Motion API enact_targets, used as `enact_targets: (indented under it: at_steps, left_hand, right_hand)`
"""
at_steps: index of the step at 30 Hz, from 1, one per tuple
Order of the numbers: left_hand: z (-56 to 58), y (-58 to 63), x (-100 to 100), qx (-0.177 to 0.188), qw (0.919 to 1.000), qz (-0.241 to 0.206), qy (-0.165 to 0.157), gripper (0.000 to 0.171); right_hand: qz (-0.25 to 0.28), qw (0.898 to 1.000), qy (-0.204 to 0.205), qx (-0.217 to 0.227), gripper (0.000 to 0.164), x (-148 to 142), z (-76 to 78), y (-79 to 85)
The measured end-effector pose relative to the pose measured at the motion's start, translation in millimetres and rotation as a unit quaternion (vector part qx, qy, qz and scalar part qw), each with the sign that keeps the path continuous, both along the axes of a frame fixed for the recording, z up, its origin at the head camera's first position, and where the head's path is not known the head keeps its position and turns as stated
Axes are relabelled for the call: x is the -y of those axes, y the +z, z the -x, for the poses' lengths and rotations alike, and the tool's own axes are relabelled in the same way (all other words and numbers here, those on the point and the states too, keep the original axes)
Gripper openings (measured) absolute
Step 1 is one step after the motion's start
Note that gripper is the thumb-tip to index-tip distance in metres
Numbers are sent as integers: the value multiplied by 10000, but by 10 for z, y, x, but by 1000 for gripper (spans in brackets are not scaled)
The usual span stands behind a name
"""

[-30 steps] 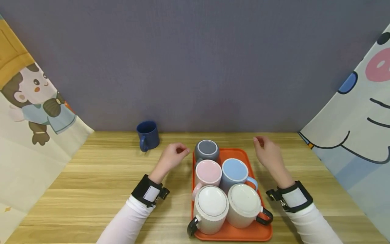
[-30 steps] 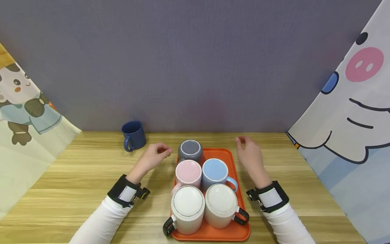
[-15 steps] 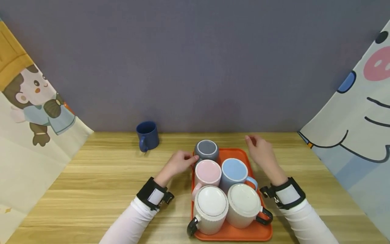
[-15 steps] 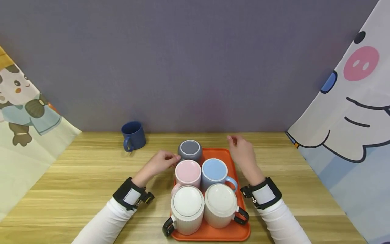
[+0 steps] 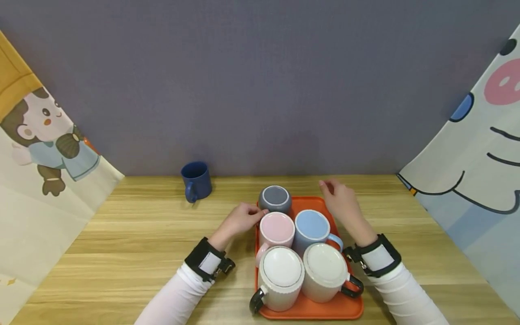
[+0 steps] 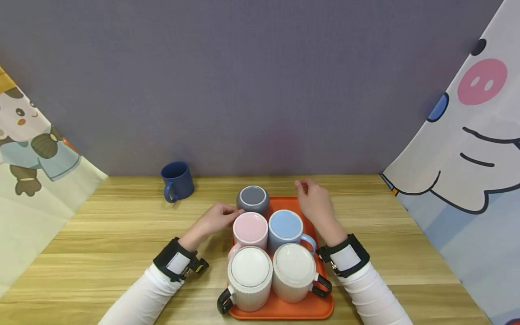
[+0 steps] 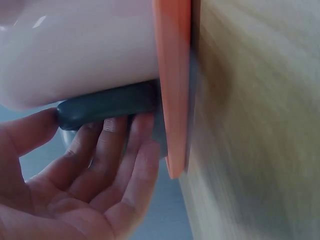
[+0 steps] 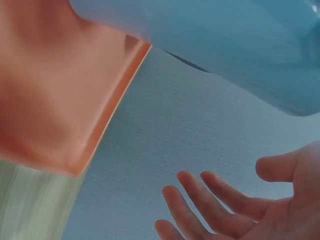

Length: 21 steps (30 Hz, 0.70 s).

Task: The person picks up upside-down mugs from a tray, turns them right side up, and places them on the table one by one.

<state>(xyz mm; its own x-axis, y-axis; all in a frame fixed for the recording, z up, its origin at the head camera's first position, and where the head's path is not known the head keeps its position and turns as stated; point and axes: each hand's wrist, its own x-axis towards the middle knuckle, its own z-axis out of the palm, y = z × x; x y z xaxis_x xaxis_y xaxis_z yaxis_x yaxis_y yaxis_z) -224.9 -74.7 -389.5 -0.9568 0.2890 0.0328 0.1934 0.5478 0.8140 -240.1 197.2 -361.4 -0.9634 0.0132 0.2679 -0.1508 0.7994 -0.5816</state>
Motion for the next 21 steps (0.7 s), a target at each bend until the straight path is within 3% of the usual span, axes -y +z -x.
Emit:
enact_targets:
  at_steps: [7, 13, 21]
  left_hand:
    - [-6, -42, -37, 296, 9972, -657, 213, 21]
    - [11, -67, -61, 774, 9864, -1320, 594, 17]
    - [29, -102, -72, 879, 9828, -1495, 629, 17]
  right_hand:
    - [-89, 9998, 122, 102, 53, 4, -47, 38]
    - [-123, 9996, 210, 171, 54, 6, -91, 96]
    - [-184, 9991, 244, 287, 54, 1, -125, 130]
